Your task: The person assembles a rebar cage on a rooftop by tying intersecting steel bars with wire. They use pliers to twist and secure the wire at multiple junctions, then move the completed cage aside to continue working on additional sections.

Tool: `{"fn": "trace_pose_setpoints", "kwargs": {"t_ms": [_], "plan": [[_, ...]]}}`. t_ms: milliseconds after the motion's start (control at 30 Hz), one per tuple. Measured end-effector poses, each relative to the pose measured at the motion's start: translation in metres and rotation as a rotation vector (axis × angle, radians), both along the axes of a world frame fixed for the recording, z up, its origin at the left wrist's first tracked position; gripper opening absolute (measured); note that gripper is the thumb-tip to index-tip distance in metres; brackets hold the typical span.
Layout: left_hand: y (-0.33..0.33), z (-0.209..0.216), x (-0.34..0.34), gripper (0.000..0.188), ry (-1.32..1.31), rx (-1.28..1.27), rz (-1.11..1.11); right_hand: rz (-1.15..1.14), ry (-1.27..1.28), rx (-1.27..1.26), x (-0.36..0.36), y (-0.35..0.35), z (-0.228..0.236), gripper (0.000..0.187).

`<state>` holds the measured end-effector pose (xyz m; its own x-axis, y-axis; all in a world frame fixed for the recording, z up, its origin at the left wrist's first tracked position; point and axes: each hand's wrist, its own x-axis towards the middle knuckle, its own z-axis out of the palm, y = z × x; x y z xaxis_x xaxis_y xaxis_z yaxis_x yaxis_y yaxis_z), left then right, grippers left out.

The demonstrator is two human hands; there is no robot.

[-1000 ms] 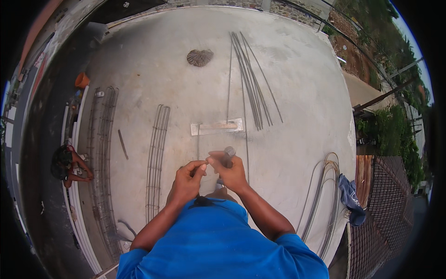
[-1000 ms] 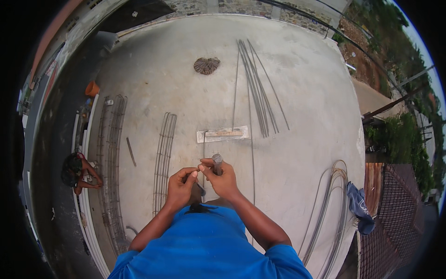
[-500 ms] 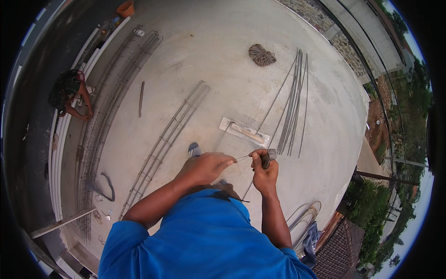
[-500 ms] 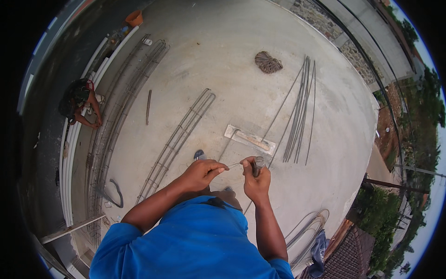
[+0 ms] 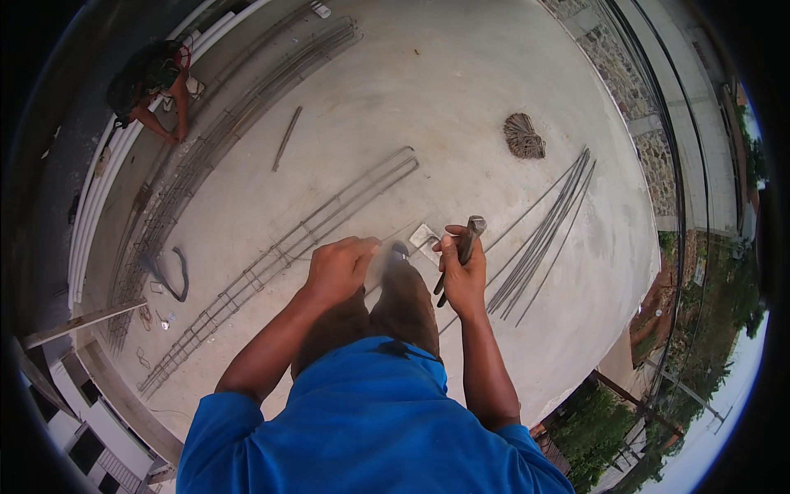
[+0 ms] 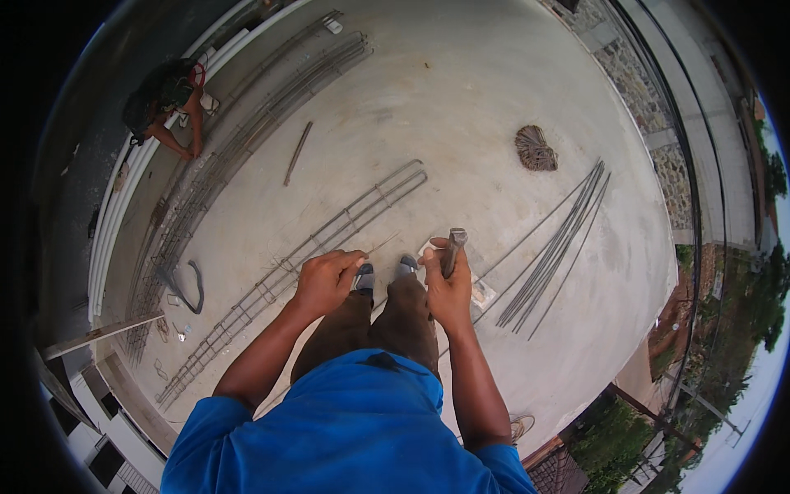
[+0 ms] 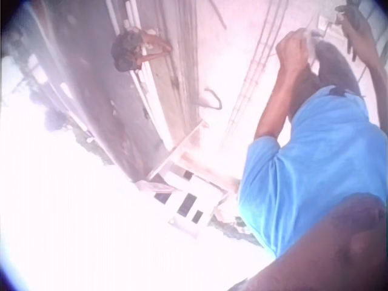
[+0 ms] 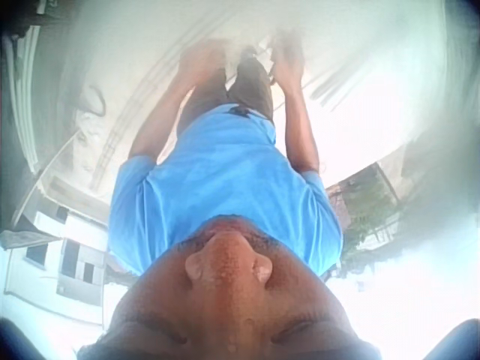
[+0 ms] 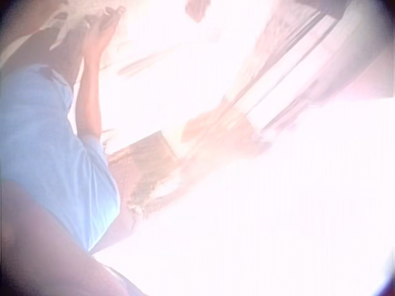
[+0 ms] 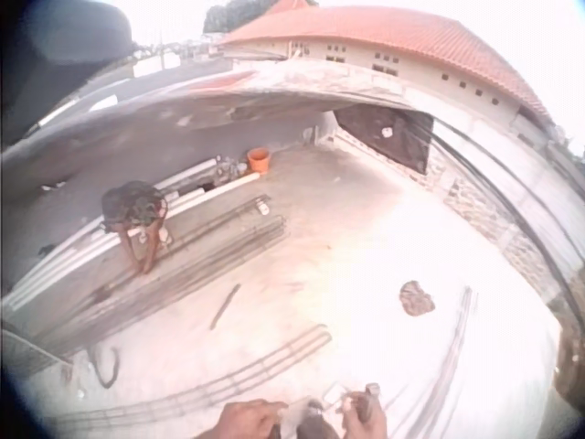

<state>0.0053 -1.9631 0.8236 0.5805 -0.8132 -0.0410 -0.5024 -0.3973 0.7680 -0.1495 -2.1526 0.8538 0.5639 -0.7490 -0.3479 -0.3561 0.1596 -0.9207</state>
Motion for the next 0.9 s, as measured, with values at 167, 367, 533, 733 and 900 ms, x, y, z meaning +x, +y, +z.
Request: {"fn": "trace_pose_setpoints", "kwargs": {"t_ms": [167,367,533,733,900], "plan": [[-0.010,0.007,0.036,0.020,0.090,0.129,0.061,0.668,-0.065,-0.523,0.038,-0.036,-0.018,0.062],[-0.052,0.056,0.051,0.024,0.289,0.309,0.132,0.955,-0.263,-0.690,0.102,-0.076,-0.033,0.065],[-0.066,0.060,0.043,0.028,0.511,0.390,0.313,1.308,-0.329,-0.777,0.134,-0.123,-0.040,0.056],[-0.058,0.040,0.018,0.027,0.333,0.505,0.522,1.139,-0.390,-0.394,0.161,-0.131,-0.073,0.041],[-0.009,0.007,-0.014,0.028,0.287,0.580,0.796,1.094,0.360,-0.024,0.159,-0.157,-0.282,0.059]]}}
